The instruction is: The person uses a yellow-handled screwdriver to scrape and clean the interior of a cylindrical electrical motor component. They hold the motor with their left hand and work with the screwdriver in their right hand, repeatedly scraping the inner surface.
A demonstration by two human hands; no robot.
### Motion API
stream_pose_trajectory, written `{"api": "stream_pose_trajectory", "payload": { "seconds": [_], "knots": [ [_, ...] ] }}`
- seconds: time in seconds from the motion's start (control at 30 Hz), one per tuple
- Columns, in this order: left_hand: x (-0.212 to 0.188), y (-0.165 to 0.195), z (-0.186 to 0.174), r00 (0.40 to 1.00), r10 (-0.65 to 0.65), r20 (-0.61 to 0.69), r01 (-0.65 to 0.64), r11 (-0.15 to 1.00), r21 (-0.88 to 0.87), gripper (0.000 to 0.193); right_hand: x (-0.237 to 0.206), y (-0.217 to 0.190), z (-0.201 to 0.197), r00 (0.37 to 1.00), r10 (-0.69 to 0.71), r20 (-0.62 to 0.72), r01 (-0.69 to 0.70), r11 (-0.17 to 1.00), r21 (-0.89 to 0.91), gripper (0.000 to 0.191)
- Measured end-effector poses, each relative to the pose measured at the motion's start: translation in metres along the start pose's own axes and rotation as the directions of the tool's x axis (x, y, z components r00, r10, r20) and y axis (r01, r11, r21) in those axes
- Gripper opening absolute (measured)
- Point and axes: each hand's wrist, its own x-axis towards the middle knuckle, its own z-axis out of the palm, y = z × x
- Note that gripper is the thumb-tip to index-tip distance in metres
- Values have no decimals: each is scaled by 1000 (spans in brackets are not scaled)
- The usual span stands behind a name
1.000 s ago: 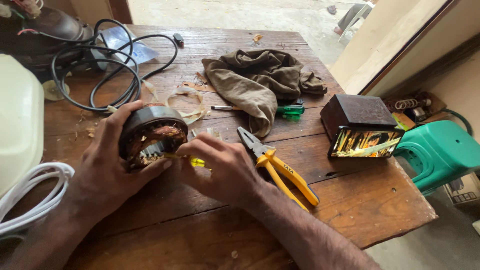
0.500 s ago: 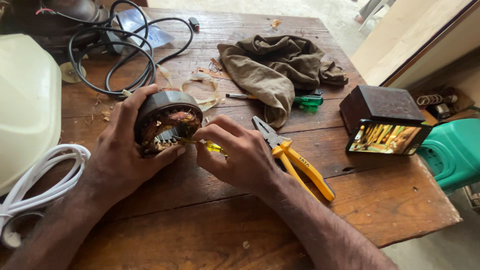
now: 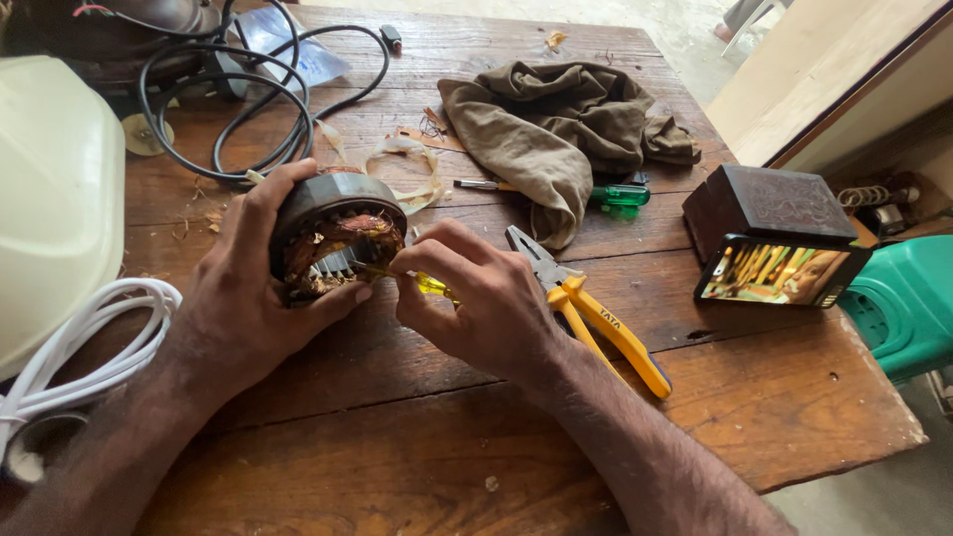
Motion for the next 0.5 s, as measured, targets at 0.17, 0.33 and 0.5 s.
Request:
{"api": "stream_pose_trajectory", "payload": {
  "seconds": [0.17,0.33,0.5],
  "knots": [
    [-1,0,2,1000,-29,9,29,1000,-3,98,0,2,2,1000,-1,9,1,1000,-14,18],
    [-2,-2,0,1000,12,4,-12,1000,-7,98,-1,1,2,1000,-10,-4,10,1000,-9,17],
    [-2,-4,4,1000,-8,6,8,1000,-24,98,0,2,2,1000,2,-3,-2,1000,-8,18]
  ]
}}
